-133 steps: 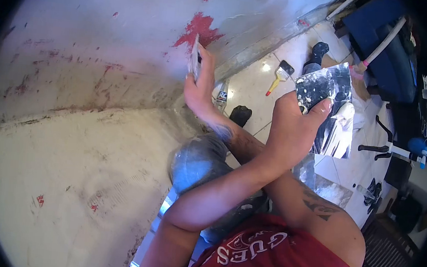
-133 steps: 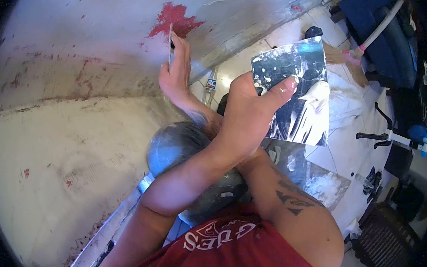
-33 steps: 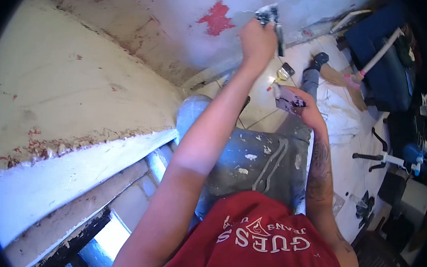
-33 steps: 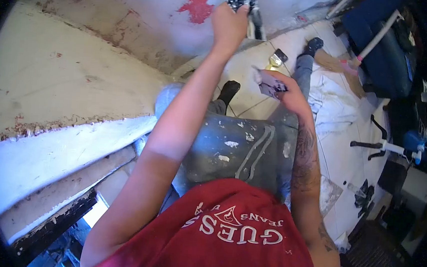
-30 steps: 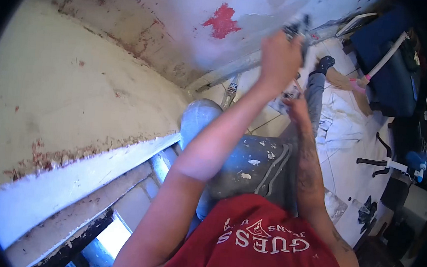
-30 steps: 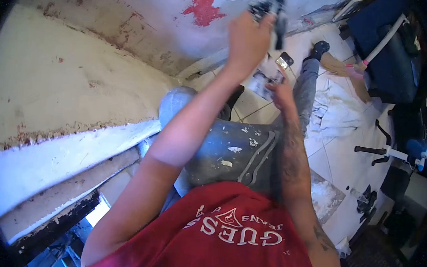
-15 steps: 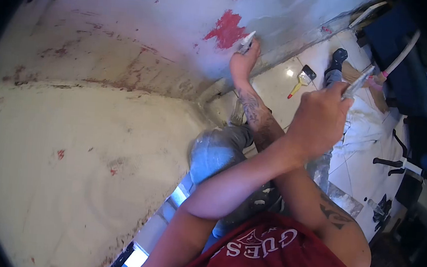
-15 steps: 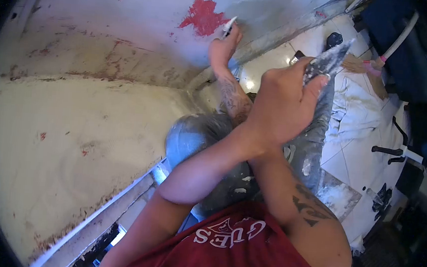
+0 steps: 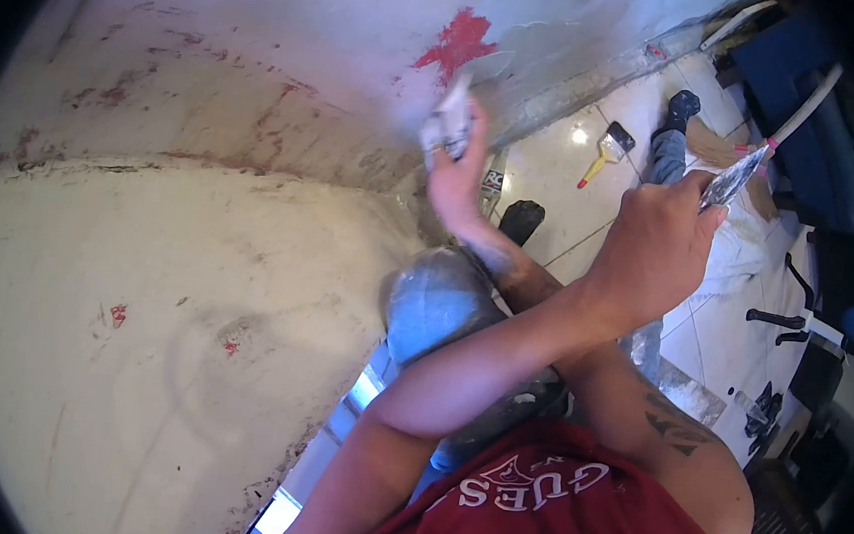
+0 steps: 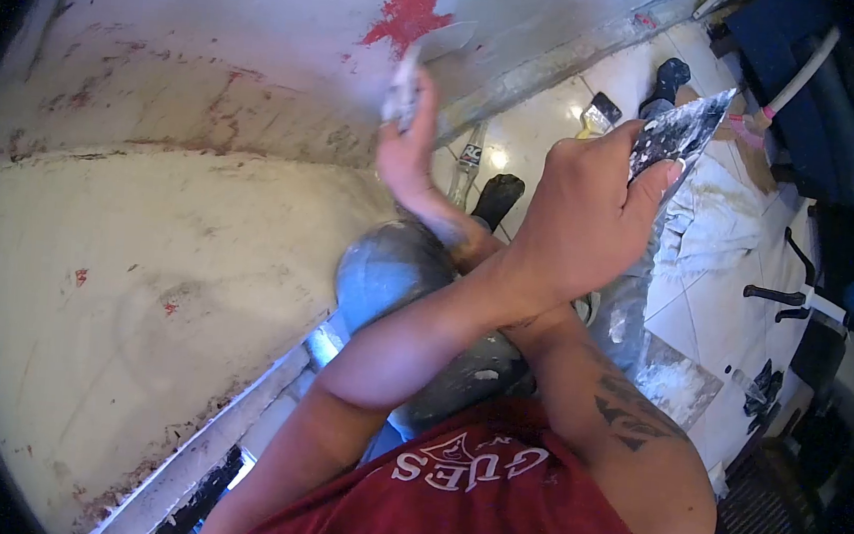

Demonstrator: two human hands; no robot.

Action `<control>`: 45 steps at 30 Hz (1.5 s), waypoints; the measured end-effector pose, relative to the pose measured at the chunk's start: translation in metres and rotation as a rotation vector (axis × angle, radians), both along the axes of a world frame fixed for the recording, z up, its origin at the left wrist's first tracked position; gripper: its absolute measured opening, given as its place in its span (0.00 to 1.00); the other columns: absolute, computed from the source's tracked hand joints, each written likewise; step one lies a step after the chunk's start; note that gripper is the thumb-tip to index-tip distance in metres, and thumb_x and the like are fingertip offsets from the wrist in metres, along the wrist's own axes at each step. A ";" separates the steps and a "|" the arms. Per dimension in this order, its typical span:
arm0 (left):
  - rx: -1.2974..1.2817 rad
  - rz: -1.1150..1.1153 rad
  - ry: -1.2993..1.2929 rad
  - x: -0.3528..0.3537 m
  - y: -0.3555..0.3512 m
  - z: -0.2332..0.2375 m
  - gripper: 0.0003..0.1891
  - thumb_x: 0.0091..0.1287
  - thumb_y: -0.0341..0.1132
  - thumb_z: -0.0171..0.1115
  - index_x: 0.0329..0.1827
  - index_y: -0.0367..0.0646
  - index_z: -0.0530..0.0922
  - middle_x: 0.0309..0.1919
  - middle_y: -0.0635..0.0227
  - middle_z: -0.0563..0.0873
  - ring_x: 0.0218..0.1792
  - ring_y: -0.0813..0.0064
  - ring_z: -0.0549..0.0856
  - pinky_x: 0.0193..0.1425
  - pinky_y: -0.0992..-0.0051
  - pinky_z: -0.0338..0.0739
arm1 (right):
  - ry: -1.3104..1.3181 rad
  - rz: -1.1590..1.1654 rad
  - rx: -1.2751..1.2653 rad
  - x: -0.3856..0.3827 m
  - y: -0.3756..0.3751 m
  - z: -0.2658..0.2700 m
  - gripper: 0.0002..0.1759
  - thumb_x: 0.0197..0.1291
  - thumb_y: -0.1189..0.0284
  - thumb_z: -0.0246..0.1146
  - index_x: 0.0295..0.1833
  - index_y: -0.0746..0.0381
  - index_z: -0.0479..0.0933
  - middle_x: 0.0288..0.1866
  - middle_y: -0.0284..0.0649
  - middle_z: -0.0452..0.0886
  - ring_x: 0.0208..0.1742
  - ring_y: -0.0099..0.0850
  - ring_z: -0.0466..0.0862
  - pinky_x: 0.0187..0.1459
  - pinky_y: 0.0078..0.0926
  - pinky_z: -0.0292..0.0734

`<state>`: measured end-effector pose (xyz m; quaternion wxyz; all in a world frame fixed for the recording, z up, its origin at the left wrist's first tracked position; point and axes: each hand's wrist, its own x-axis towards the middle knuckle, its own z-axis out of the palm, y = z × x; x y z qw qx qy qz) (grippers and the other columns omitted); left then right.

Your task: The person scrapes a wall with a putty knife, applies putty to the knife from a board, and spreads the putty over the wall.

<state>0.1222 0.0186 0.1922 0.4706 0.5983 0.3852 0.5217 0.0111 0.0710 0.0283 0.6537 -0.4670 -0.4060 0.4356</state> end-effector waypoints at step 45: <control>-0.431 0.133 -0.674 -0.018 0.025 -0.001 0.08 0.62 0.21 0.57 0.44 0.35 0.77 0.36 0.69 0.82 0.34 0.82 0.79 0.40 0.79 0.73 | 0.101 0.178 0.303 0.271 -0.073 0.177 0.43 0.36 0.91 0.53 0.67 0.65 0.60 0.54 0.42 0.73 0.58 0.33 0.74 0.57 0.28 0.70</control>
